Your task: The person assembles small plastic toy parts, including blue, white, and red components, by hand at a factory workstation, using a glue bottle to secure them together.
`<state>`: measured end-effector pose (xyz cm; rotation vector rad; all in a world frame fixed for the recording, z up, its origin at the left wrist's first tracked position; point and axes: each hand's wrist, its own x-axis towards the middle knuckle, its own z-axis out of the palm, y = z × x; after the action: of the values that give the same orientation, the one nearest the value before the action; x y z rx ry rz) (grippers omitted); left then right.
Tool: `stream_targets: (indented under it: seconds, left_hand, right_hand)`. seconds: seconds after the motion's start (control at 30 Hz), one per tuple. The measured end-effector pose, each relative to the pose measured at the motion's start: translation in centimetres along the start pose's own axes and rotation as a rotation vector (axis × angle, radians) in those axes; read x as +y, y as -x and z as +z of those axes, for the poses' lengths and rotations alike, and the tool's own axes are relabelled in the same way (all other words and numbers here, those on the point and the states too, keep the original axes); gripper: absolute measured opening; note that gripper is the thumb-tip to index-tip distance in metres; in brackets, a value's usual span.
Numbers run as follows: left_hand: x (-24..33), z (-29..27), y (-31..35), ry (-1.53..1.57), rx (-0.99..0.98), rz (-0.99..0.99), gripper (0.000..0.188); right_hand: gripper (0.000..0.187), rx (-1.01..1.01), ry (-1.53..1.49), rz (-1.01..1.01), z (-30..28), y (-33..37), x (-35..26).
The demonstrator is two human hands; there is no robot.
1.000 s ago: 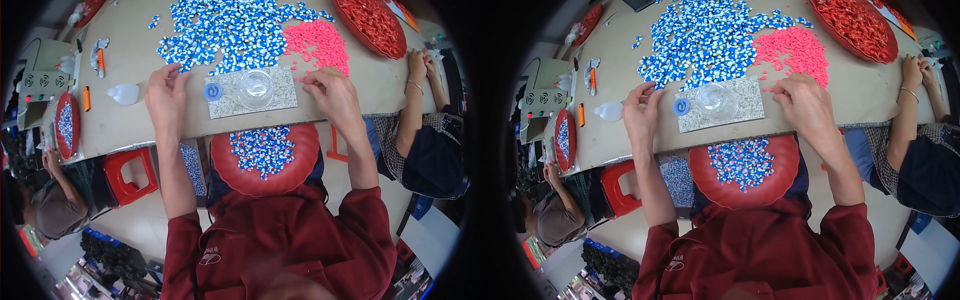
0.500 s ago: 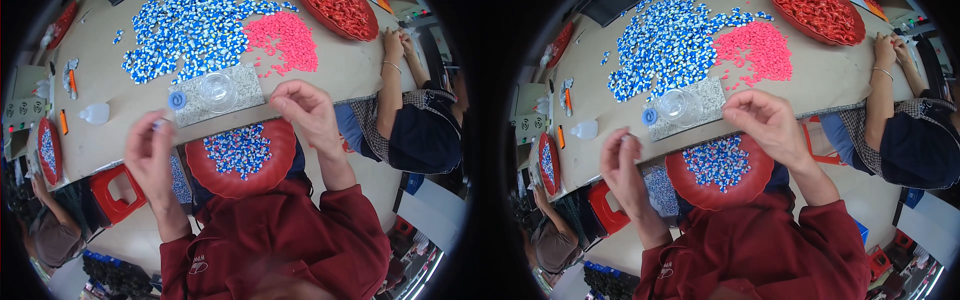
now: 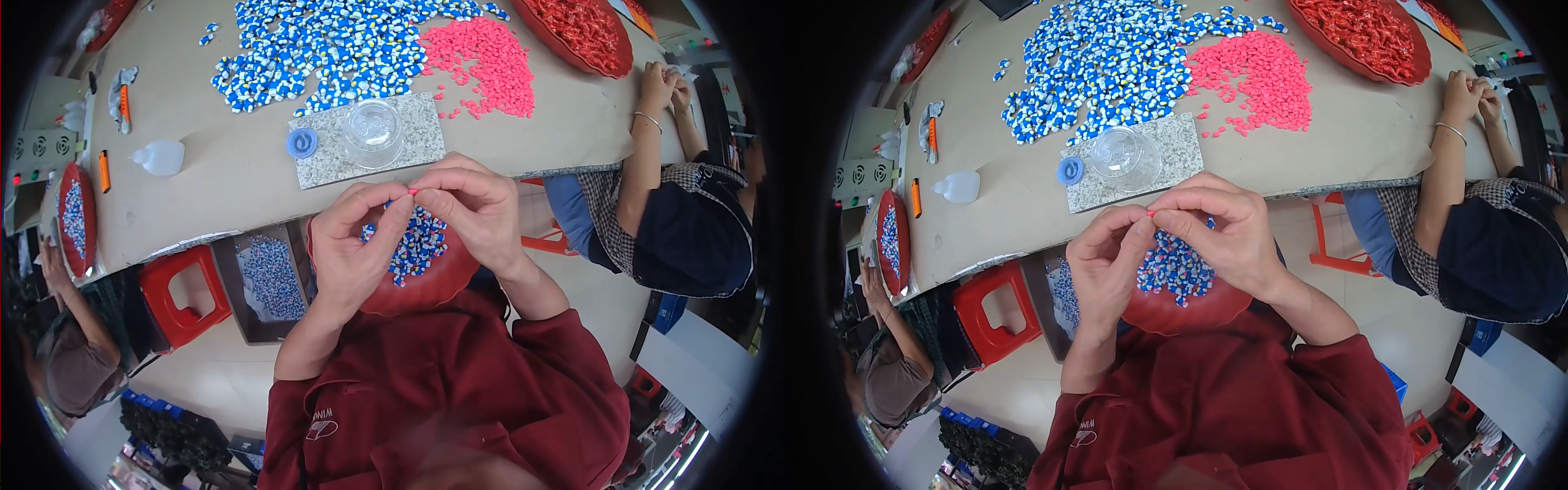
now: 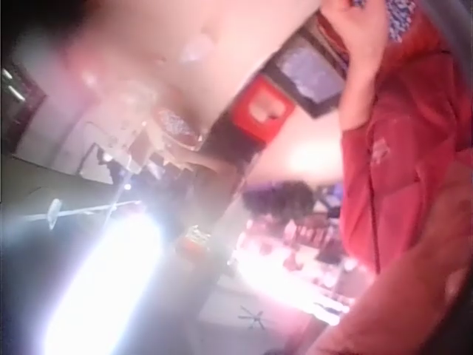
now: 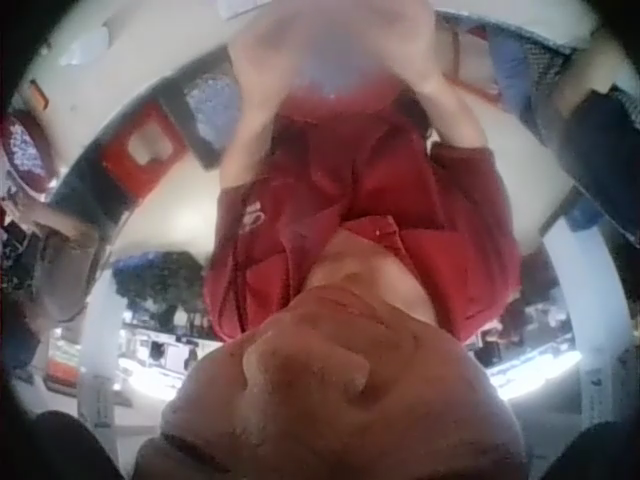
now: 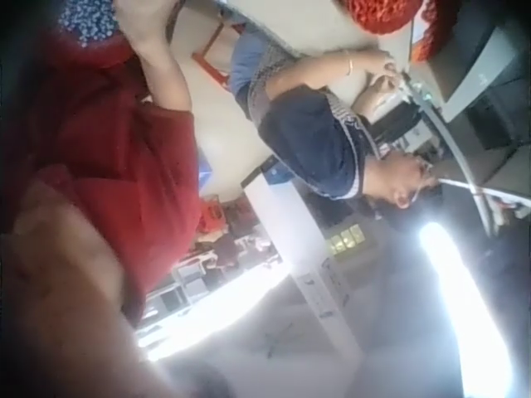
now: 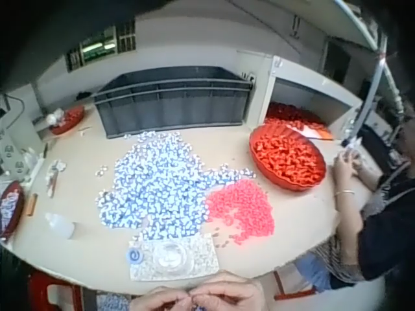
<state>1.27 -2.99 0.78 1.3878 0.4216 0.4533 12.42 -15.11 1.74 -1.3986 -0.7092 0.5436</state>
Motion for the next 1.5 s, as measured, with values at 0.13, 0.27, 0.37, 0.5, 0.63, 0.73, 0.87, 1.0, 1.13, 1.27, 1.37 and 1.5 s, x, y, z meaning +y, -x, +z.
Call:
stream_targets:
  seconds: [0.13, 0.27, 0.37, 0.5, 0.63, 0.73, 0.87, 1.0, 1.13, 1.27, 1.37, 1.5]
  left_hand:
    - [0.9, 0.1, -0.1, -0.347, 0.033, 0.140, 0.017]
    - [0.4, -0.3, -0.1, -0.305, 0.007, 0.113, 0.019]
    - [0.4, -0.8, 0.1, 0.200, -0.057, -0.086, 0.029]
    - [0.7, -1.4, -0.2, 0.270, -0.094, -0.178, 0.031]
    - [0.4, -1.7, -0.1, 0.409, -0.079, -0.218, 0.034]
    - [-0.3, -1.9, -0.2, 0.583, -0.079, -0.244, 0.036]
    - [-0.5, -1.8, -0.2, 0.661, -0.124, -0.266, 0.036]
    - [-0.7, -1.5, 0.0, 0.761, -0.120, -0.267, 0.033]
    - [-1.0, -1.3, 0.2, 0.756, -0.121, -0.277, 0.031]
    - [-1.4, -1.3, 0.4, 0.744, -0.089, -0.290, 0.029]
    - [-1.5, -1.1, 0.5, 0.759, -0.063, -0.287, 0.027]
    - [-2.2, -1.1, 0.8, 0.695, -0.060, -0.281, 0.025]
  right_hand:
    - [0.016, -0.022, 0.483, -0.337, -0.5, -0.7, -0.9]
    - [0.021, -0.046, 0.631, -0.489, -0.5, -1.7, -1.9]
    - [0.022, -0.012, 0.709, -0.585, -0.6, -3.3, -2.6]
    - [0.019, 0.032, 0.834, -0.751, -0.6, -5.7, -2.1]
    - [0.018, -0.004, 0.885, -0.746, -0.3, -5.9, -1.9]
    - [0.020, -0.013, 0.816, -0.686, -0.4, -5.3, -2.7]
    - [0.018, -0.055, 0.672, -0.595, -0.2, -3.7, -2.9]
    - [0.018, -0.108, 0.538, -0.453, 0.1, -2.5, -2.4]
    - [0.020, -0.113, 0.545, -0.469, 0.1, -2.1, -1.9]
    - [0.027, -0.112, 0.644, -0.571, 0.2, -1.6, -1.5]
    - [0.031, -0.108, 0.728, -0.653, 0.5, -1.1, -1.0]
    - [0.035, -0.130, 0.791, -0.651, 0.2, -0.3, -0.5]
